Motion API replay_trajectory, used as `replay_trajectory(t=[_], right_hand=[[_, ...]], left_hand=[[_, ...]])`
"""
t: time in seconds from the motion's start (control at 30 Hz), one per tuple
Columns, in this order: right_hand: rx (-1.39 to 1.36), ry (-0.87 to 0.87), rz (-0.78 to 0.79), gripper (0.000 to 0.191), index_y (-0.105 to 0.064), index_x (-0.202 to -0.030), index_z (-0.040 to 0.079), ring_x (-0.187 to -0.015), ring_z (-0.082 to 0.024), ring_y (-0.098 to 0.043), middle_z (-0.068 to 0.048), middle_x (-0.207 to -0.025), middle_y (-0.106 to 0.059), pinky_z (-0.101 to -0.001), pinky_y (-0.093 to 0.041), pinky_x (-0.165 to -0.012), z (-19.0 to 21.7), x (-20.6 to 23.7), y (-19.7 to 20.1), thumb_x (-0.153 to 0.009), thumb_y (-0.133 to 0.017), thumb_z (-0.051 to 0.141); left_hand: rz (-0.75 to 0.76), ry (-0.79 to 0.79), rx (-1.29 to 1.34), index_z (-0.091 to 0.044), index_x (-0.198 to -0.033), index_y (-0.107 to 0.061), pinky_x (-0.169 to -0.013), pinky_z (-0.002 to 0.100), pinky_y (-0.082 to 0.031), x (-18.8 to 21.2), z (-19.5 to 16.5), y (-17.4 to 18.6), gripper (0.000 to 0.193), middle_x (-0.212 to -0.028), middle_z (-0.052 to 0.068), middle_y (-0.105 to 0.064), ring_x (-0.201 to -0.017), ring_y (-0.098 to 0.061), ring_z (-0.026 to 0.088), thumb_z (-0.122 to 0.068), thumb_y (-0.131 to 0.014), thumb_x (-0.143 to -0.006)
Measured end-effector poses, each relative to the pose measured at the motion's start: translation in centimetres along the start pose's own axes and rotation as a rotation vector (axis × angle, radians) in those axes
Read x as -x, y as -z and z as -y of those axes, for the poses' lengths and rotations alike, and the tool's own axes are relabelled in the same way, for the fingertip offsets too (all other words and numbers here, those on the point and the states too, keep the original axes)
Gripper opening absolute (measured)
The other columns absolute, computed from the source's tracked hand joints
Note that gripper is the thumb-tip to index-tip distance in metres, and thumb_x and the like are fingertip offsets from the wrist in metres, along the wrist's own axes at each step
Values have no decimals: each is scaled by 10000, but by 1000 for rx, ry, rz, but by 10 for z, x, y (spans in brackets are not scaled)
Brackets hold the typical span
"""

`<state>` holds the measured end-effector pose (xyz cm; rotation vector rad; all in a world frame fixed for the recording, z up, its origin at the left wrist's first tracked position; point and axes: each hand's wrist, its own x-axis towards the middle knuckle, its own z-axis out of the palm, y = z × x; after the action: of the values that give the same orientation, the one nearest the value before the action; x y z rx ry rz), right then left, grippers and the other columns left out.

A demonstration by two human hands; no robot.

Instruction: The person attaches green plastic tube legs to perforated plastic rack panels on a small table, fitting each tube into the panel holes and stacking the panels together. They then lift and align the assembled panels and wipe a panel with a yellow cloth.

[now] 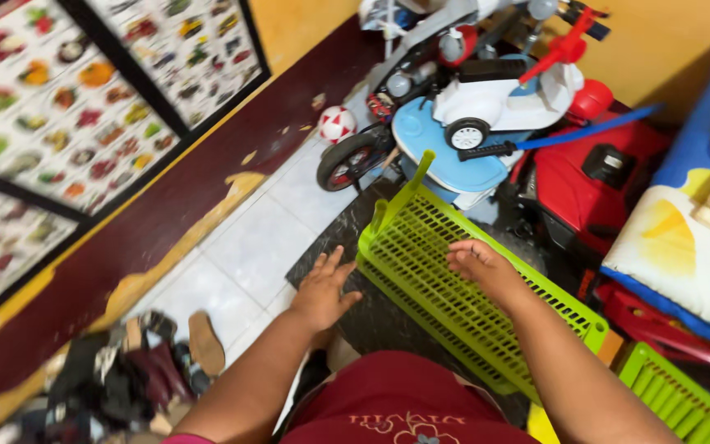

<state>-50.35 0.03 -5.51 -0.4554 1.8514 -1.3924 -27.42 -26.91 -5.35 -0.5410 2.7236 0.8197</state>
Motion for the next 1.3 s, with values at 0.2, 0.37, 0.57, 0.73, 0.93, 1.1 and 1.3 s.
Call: replay_trajectory(t=[0.2, 0.37, 0.57, 0.73, 0.93, 1.1, 1.3], right_hand=[[32, 60, -129, 300, -633, -1274, 43, -1026, -152, -662, -73, -1088, -708, -316, -529, -949, -3, -44, -47, -1028, -581, 206], [116, -45, -239, 289, -656, -1227, 49, -1052, -133, -676, -50, -1114, -738, -306, -529, -946, 1, -73, -89, -990, -625, 213], [95, -50, -296, 387, -604, -1263, 74, -1008, -182, -684, -74, -1163, -688, -333, -563, -893, -4, -96, -151, -902, -692, 182], [340, -13, -472, 500, -596, -1292, 88, -1061, -269, -676, -137, -1181, -680, -372, -537, -925, 3, -116, -185, -853, -774, 248], [405, -58, -608, 420, -672, -1189, 106, -1121, -328, -673, -142, -1206, -700, -402, -525, -979, 6, -137, -202, -855, -804, 324], [437, -92, -690, 350, -725, -1087, 115, -1034, -321, -716, -114, -1147, -732, -399, -566, -905, -1, -145, -206, -827, -820, 329], [530, -1, -624, 292, -737, -1069, 116, -987, -298, -731, -101, -1077, -752, -382, -582, -875, -11, -147, -199, -843, -816, 284]], left_hand=[[-15, -372, 36, -94, -1475, -462, -1149, 512, -346, -110, 68, 11, 717, -1635, 203, -282, -1435, -317, 464, -359, -767, -882], [170, -368, 141, -78, -1435, -505, -1170, 437, -406, -166, 98, 23, 629, -1495, 185, -532, -1403, -500, 352, -271, -738, -884], [243, -532, 134, -89, -1502, -430, -1138, 463, -381, -207, 105, 17, 753, -1545, 226, -429, -1403, -437, 402, -236, -775, -849], [304, -570, 48, -156, -1487, -443, -1144, 470, -394, -228, 94, 9, 711, -1625, 179, -345, -1425, -414, 406, -315, -746, -863], [405, -591, -183, -224, -1523, -424, -1153, 503, -348, -247, 86, -3, 712, -1651, 84, -271, -1467, -306, 432, -330, -696, -874], [447, -606, -255, -256, -1540, -415, -1204, 476, -350, -254, 84, -9, 623, -1683, 34, -281, -1517, -277, 428, -350, -641, -966], [570, -501, -337, -372, -1567, -297, -1208, 617, -158, -257, 81, 0, 618, -1694, -112, -136, -1531, -215, 327, -351, -562, -1009]])
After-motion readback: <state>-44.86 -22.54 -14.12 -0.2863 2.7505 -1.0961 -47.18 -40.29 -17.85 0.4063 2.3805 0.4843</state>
